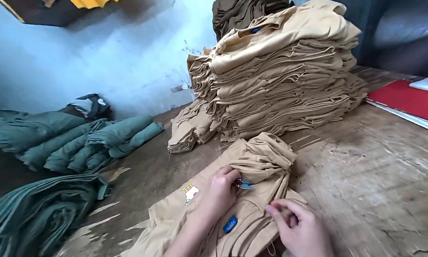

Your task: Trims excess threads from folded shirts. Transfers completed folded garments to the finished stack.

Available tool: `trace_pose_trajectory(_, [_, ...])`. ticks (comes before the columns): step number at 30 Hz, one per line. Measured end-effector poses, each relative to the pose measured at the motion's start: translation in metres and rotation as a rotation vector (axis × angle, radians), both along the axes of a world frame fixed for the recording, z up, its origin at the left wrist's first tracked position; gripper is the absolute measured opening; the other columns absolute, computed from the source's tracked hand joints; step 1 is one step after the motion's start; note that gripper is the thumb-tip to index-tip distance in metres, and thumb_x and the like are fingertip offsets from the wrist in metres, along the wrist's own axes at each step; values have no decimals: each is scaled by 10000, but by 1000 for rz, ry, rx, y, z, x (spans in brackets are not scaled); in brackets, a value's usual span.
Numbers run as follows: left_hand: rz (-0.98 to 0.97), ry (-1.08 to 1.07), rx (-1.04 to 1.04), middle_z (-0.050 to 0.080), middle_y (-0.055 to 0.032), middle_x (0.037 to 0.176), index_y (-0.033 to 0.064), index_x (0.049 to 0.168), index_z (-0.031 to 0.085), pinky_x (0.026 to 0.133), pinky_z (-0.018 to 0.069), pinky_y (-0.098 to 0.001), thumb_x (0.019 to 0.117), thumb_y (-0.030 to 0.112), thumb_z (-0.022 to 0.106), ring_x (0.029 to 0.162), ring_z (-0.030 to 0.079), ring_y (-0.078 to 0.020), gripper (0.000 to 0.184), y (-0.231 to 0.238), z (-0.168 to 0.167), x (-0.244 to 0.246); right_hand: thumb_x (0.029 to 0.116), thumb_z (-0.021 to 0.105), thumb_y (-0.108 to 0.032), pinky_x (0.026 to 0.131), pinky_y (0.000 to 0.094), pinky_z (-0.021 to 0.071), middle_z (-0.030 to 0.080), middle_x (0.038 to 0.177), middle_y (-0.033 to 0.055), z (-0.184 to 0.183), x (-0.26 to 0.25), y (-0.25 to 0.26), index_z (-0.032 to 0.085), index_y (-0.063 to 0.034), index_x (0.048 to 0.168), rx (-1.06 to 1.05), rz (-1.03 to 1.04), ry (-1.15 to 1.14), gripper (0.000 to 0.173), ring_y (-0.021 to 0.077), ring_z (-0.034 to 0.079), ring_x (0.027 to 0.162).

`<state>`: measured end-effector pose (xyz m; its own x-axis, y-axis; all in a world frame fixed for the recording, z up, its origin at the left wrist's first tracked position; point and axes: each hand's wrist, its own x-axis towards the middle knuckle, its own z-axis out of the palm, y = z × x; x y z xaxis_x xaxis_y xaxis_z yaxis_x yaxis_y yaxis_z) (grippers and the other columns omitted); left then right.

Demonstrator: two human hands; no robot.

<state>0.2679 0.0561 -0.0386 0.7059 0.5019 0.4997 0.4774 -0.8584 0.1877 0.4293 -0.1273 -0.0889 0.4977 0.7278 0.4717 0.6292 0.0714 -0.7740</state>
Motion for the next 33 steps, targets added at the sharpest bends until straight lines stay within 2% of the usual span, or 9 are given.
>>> trace_pose_trajectory(4, [-167, -22, -50, 693, 49, 1176, 257, 1263, 709, 990, 558, -386, 947, 351, 714, 1114, 648, -104, 330, -20, 15, -6, 835, 814, -282, 633, 257, 512, 675, 742, -108, -13, -6, 8, 825, -213, 872, 53, 53, 164, 79, 23, 602, 696])
trace_pose_trajectory(10, [-293, 61, 356, 713, 44, 1044, 248, 1103, 735, 850, 481, -420, 1013, 231, 594, 953, 640, -173, 168, -59, 18, -4, 780, 796, -154, 675, 230, 517, 657, 752, -82, -15, -12, -2, 785, -148, 856, 198, 14, 165, 77, 32, 605, 735])
trace_pose_trajectory(14, [-263, 52, 329, 713, 53, 993, 234, 1067, 734, 810, 481, -410, 976, 170, 592, 926, 634, -179, 180, -59, 15, 2, 789, 746, -324, 880, 409, 429, 674, 798, -92, -11, -10, -6, 773, -256, 805, 216, -59, -235, 75, 103, 600, 862])
trace_pose_trajectory(18, [-163, 58, -107, 665, 15, 1072, 260, 1209, 700, 886, 575, -402, 856, 258, 788, 996, 657, -140, 364, -34, 14, -4, 793, 670, -770, 877, 505, 458, 695, 934, 1, 6, -17, -2, 743, -207, 921, 34, -183, -385, 582, 208, 638, 926])
trace_pose_trajectory(20, [-262, -53, -284, 669, 18, 997, 192, 1033, 766, 823, 582, -283, 837, 119, 751, 920, 651, -80, 210, -15, 3, -5, 748, 585, -889, 825, 531, 474, 687, 873, 17, 11, -24, 16, 710, -149, 962, -7, -273, -418, 780, 232, 646, 845])
trace_pose_trajectory(24, [-436, -141, -470, 725, 5, 1028, 91, 1037, 727, 853, 588, -296, 944, 26, 623, 940, 683, -85, 153, -5, 10, -3, 741, 765, -427, 904, 548, 440, 689, 808, -78, 14, -27, 42, 733, -227, 931, -10, -237, -409, 279, 175, 660, 839])
trace_pose_trajectory(26, [-320, -170, -538, 702, 11, 947, 87, 1046, 684, 781, 584, -277, 988, 74, 608, 847, 672, -80, 97, -9, 11, 3, 762, 847, -250, 996, 555, 459, 718, 834, -121, 16, -18, 36, 693, -193, 1152, 43, 45, -213, 423, 98, 687, 828])
trace_pose_trajectory(31, [-197, -250, -491, 741, 64, 984, 134, 1163, 669, 766, 623, -279, 843, 27, 722, 866, 713, -67, 341, -12, -4, 12, 912, 741, -405, 1028, 536, 299, 665, 749, -117, -12, 3, 16, 818, -365, 913, 276, -62, -342, 88, 117, 604, 954])
trace_pose_trajectory(33, [-248, -275, -401, 718, 45, 1095, 147, 1214, 699, 859, 610, -284, 821, 211, 847, 987, 688, -75, 425, -13, -2, 1, 944, 717, -411, 998, 478, 278, 600, 698, -78, -12, 2, 4, 799, -359, 876, 315, -127, -354, 118, 126, 567, 960])
